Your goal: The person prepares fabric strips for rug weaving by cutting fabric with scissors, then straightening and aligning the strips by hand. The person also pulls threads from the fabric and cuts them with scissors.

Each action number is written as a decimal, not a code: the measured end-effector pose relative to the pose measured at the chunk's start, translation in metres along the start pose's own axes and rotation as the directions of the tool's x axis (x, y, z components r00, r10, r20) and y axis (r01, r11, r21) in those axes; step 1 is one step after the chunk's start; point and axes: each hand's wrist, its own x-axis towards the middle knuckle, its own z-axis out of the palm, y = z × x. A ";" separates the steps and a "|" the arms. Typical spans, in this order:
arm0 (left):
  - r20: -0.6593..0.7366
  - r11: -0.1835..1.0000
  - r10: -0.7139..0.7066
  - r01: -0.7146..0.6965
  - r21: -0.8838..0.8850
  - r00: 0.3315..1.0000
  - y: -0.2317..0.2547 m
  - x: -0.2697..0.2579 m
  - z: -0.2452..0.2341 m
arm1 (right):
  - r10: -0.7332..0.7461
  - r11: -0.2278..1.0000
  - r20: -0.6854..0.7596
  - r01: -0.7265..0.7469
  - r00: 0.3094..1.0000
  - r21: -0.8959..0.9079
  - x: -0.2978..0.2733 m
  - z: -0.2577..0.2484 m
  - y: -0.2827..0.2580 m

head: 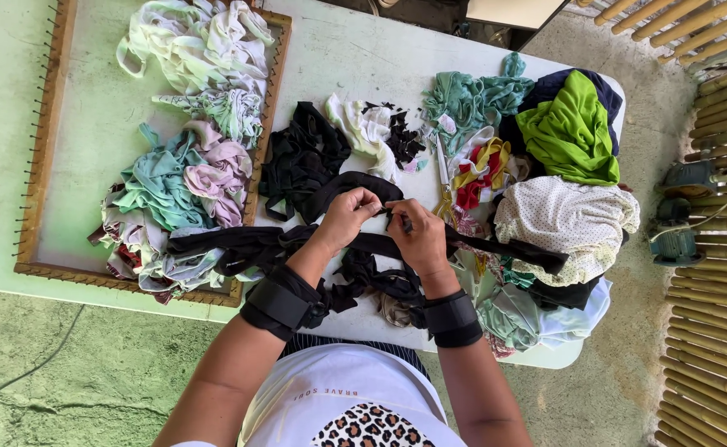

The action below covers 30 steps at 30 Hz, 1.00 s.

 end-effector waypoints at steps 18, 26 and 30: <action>0.218 0.814 0.142 -0.239 0.529 0.966 0.044 -0.042 0.005 | 0.145 0.836 0.616 -0.429 0.774 0.343 -0.014 0.002 0.049; 0.289 0.807 0.065 -0.220 0.548 0.955 0.037 -0.048 -0.014 | 0.169 0.851 0.722 -0.469 0.671 0.237 -0.014 -0.005 0.030; 0.343 0.828 -0.064 -0.143 0.542 0.937 0.054 -0.048 -0.024 | 0.106 0.846 0.674 -0.422 0.731 0.325 -0.013 -0.011 0.025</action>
